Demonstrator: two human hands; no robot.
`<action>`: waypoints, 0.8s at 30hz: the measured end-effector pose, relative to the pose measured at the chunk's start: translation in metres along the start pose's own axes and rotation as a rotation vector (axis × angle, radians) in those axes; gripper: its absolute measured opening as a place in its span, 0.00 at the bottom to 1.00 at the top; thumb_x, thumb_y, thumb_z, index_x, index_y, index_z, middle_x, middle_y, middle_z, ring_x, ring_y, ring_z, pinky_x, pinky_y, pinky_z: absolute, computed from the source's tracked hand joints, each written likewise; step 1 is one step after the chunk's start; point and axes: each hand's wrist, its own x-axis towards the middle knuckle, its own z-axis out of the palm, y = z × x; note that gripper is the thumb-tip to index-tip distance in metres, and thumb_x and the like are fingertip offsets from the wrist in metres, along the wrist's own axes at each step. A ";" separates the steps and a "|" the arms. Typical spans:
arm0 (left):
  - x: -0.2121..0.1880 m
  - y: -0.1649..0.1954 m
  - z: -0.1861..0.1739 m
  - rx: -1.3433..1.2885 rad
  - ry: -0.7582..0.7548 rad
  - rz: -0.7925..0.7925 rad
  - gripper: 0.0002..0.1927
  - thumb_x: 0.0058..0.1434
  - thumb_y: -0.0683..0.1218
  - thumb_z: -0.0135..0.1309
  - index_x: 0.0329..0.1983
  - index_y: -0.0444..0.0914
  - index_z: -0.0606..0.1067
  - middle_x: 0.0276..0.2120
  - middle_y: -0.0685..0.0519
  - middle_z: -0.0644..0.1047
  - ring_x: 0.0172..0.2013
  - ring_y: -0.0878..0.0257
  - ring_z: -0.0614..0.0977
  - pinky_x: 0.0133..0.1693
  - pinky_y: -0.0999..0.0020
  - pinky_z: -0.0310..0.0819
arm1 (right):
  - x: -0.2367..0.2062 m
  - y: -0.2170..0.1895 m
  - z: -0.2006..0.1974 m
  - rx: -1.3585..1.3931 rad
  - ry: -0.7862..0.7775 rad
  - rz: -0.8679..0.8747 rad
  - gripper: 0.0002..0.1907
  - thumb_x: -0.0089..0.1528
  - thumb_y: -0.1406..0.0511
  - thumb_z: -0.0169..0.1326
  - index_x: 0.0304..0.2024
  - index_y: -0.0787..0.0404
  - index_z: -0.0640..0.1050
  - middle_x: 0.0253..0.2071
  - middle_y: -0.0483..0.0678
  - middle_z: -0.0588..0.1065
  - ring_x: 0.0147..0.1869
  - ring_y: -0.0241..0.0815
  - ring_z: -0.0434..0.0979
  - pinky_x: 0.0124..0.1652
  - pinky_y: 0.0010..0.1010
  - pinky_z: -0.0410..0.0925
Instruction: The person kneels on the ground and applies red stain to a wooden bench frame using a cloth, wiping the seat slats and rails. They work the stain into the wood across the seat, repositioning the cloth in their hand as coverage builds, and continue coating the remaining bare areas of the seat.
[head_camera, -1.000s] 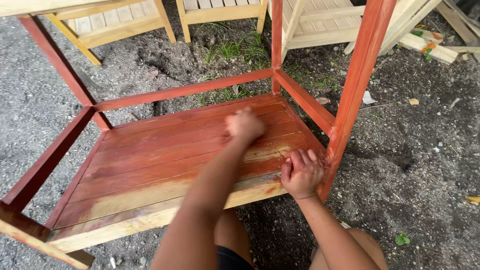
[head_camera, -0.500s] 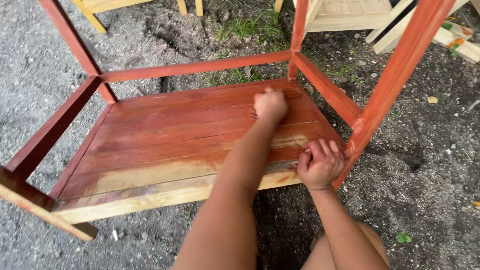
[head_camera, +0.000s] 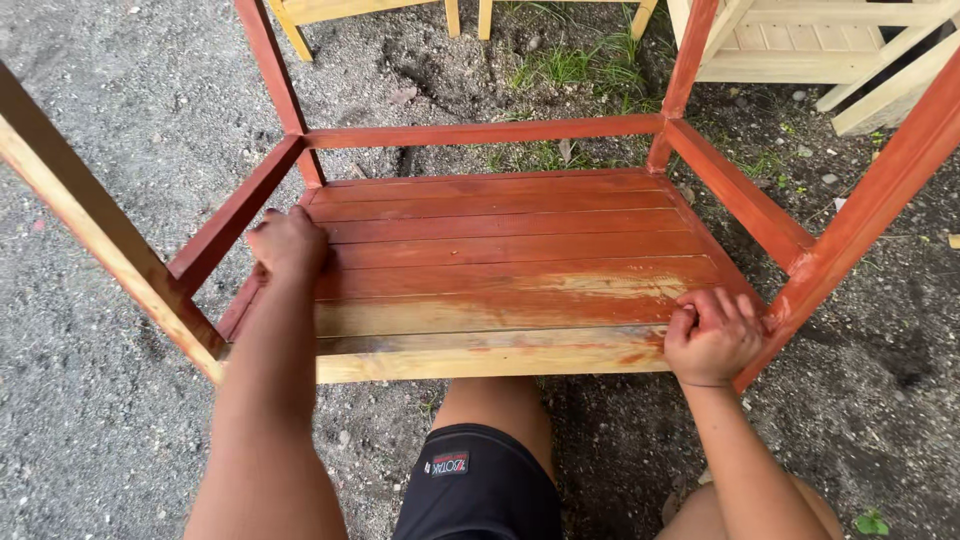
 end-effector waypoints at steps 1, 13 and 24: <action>0.001 0.004 0.000 0.016 0.048 -0.009 0.20 0.64 0.54 0.48 0.53 0.41 0.79 0.49 0.40 0.79 0.44 0.47 0.84 0.43 0.53 0.77 | 0.000 0.000 0.001 -0.007 -0.003 0.005 0.04 0.59 0.67 0.52 0.30 0.53 0.76 0.33 0.44 0.74 0.39 0.52 0.72 0.41 0.44 0.66; -0.150 0.318 -0.078 -0.124 -0.161 0.671 0.17 0.64 0.54 0.48 0.49 0.47 0.82 0.47 0.50 0.81 0.46 0.52 0.83 0.39 0.51 0.79 | -0.002 0.004 0.006 -0.048 0.003 0.016 0.05 0.58 0.66 0.51 0.30 0.49 0.77 0.35 0.41 0.75 0.44 0.50 0.74 0.43 0.40 0.67; -0.244 0.431 -0.112 -0.655 -0.070 0.978 0.20 0.56 0.58 0.51 0.48 0.48 0.80 0.45 0.48 0.81 0.43 0.52 0.86 0.44 0.50 0.80 | -0.017 0.017 0.016 0.158 0.122 0.066 0.10 0.62 0.67 0.50 0.45 0.64 0.75 0.32 0.48 0.74 0.42 0.52 0.75 0.49 0.44 0.67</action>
